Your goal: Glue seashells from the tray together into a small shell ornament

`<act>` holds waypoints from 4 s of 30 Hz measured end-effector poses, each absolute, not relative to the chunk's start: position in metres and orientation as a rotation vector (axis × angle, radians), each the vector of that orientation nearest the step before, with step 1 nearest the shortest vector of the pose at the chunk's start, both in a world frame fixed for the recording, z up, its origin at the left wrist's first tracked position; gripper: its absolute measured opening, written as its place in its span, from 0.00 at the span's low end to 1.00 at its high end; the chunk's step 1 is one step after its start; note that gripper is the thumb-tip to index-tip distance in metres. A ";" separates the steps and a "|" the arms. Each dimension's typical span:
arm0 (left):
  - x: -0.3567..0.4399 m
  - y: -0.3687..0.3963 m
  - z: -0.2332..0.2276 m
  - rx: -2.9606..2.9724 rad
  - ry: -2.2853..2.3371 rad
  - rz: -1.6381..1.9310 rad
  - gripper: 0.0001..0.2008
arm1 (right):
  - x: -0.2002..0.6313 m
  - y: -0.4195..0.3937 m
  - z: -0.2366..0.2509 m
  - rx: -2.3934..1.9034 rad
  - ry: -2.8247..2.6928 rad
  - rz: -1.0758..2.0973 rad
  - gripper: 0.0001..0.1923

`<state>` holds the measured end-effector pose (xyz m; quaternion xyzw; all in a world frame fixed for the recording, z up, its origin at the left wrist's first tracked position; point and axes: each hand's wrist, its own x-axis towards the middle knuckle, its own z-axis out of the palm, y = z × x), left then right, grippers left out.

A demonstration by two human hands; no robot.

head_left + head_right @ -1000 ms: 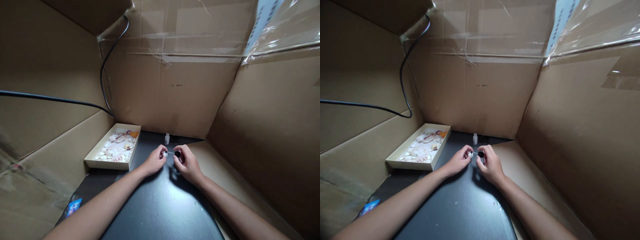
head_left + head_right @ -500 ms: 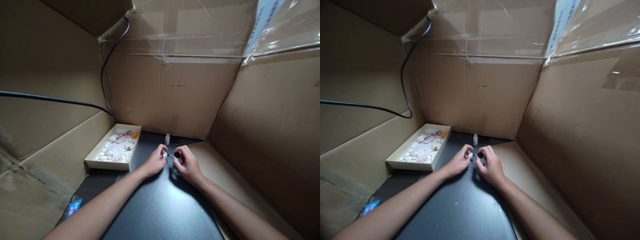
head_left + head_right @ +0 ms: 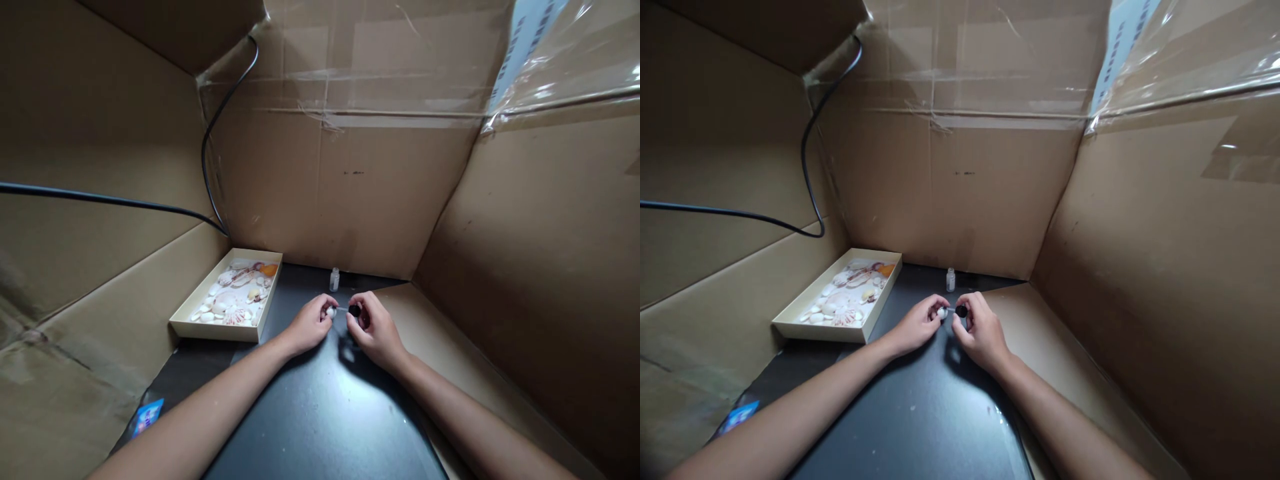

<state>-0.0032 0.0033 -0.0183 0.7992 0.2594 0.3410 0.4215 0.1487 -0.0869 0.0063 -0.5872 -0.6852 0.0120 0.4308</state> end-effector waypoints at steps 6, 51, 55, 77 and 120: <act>-0.003 0.004 -0.019 1.991 0.653 0.865 0.09 | 0.147 -0.088 0.009 -1.481 -1.733 0.032 0.06; -0.005 -0.002 -0.010 1.998 0.715 0.843 0.09 | 0.150 -0.089 0.012 -1.508 -1.709 0.029 0.07; -0.005 -0.002 -0.008 1.983 0.706 0.850 0.08 | 0.151 -0.088 0.011 -1.458 -1.706 0.030 0.07; -0.004 0.001 -0.011 1.973 0.673 0.917 0.10 | 0.151 -0.085 0.007 -1.444 -1.665 0.080 0.07; -0.003 0.000 -0.012 1.955 0.671 0.855 0.12 | 0.150 -0.087 0.008 -1.458 -1.741 0.102 0.07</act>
